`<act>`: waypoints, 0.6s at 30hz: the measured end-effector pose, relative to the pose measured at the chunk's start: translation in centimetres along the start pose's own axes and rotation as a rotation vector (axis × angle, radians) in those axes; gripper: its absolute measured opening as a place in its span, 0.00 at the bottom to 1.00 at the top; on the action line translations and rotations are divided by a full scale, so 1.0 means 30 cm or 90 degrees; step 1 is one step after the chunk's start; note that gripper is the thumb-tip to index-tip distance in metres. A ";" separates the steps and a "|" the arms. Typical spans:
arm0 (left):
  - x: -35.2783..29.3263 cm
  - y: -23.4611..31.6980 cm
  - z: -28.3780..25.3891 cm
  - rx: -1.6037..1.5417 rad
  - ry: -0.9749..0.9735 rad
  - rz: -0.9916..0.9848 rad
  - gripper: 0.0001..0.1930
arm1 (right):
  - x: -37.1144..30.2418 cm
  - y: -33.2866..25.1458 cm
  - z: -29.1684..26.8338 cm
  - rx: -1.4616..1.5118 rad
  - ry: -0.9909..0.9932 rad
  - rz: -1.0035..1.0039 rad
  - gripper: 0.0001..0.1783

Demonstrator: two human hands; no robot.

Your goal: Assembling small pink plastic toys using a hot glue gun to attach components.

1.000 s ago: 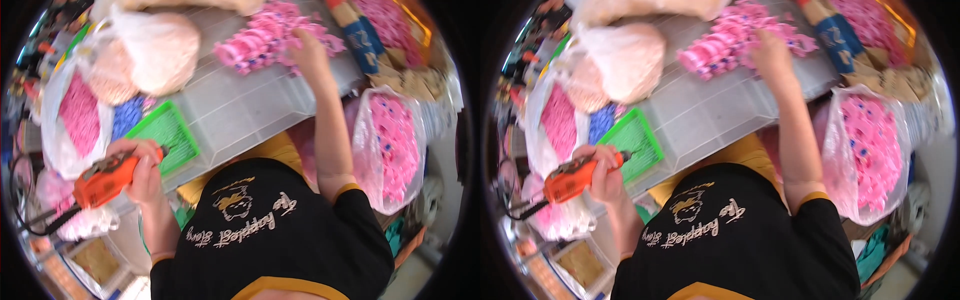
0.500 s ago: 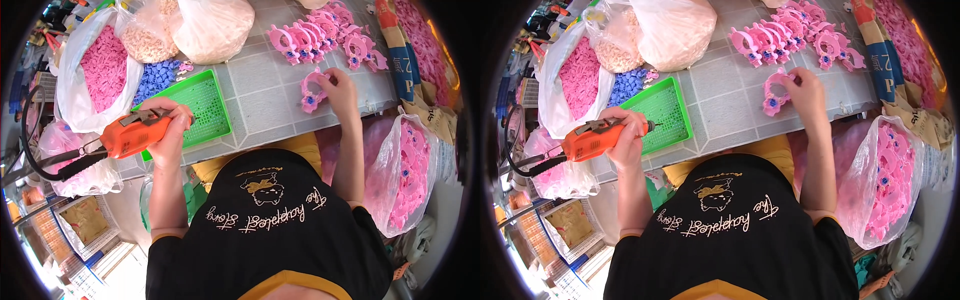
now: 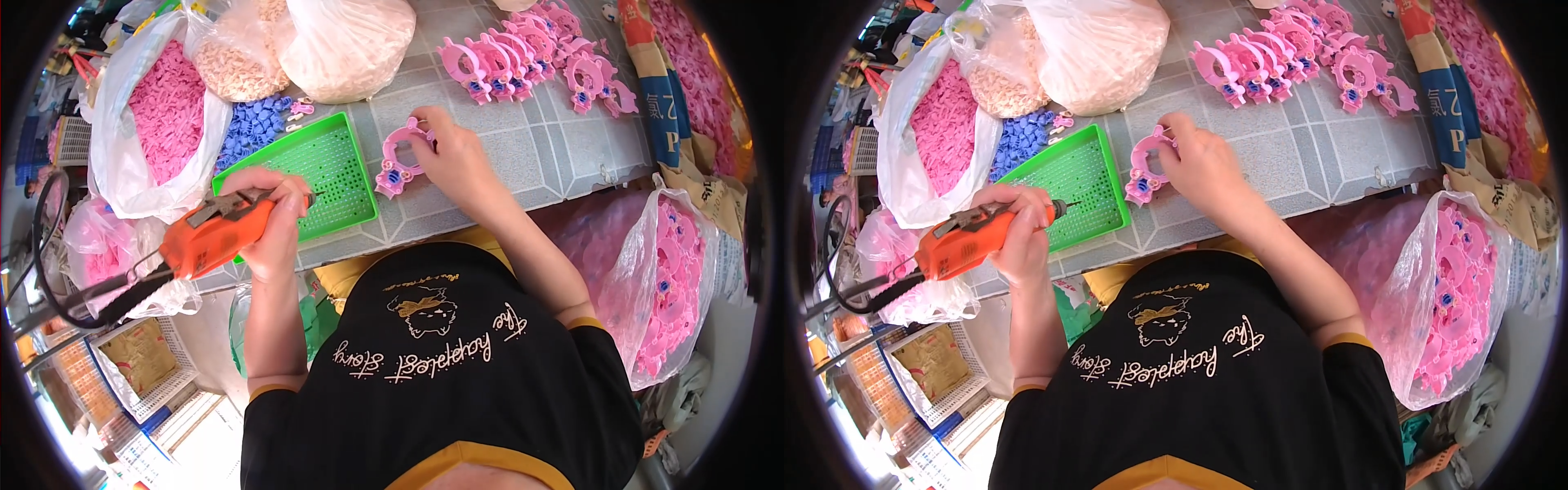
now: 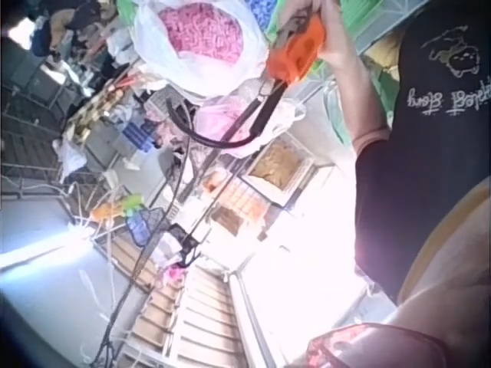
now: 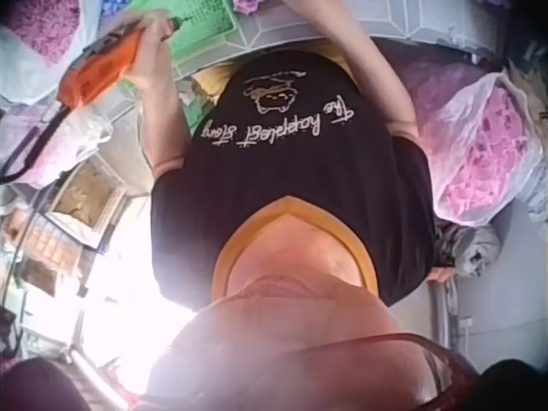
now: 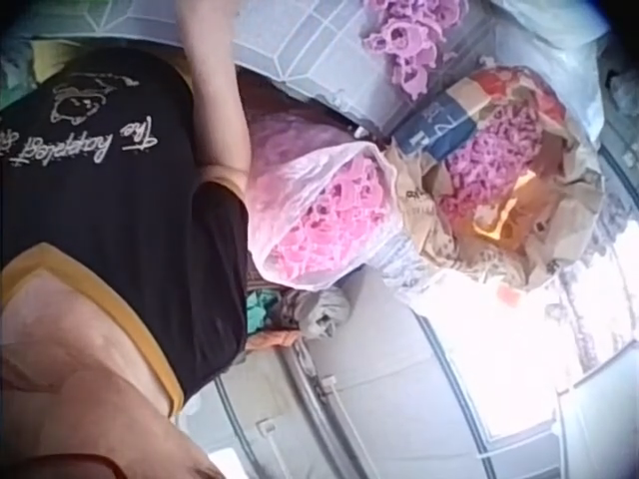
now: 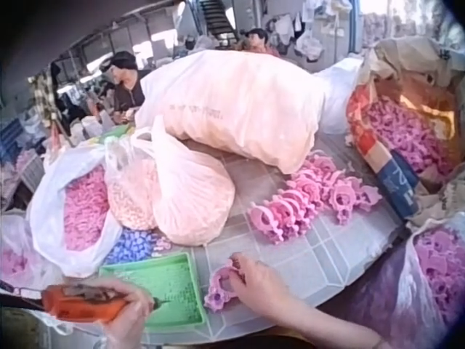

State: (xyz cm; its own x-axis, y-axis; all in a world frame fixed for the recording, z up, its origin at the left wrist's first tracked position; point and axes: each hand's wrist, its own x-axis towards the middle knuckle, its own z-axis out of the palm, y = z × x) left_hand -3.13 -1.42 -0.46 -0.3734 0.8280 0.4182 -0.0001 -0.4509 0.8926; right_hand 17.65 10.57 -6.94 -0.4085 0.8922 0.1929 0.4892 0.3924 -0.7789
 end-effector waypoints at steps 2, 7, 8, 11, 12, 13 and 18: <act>0.009 0.032 0.027 0.064 -0.004 0.028 0.15 | 0.004 0.000 0.001 0.008 -0.004 0.011 0.14; 0.038 0.068 0.077 -0.025 -0.054 0.077 0.15 | 0.015 -0.038 0.013 -0.008 -0.018 0.059 0.13; 0.047 0.070 0.100 -0.060 -0.061 0.095 0.14 | 0.016 -0.041 0.014 -0.018 -0.028 0.062 0.13; 0.072 0.059 0.167 -0.105 -0.095 0.086 0.12 | 0.019 -0.023 0.019 0.009 -0.031 0.058 0.13; 0.081 0.051 0.181 -0.112 -0.119 0.060 0.12 | 0.019 -0.024 0.017 0.009 -0.030 0.061 0.13; 0.084 0.037 0.186 -0.113 -0.121 0.060 0.12 | 0.017 -0.028 0.015 0.015 -0.026 0.064 0.12; 0.069 -0.019 0.205 -0.151 -0.108 0.019 0.10 | 0.017 -0.020 0.018 0.023 -0.009 0.064 0.12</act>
State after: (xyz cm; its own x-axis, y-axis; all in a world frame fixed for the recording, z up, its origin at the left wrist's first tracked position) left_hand 1.80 2.60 0.92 -0.2158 0.8479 0.4842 -0.2153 -0.5250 0.8234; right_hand 16.74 10.66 -6.69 -0.3694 0.9233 0.1049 0.4998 0.2926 -0.8152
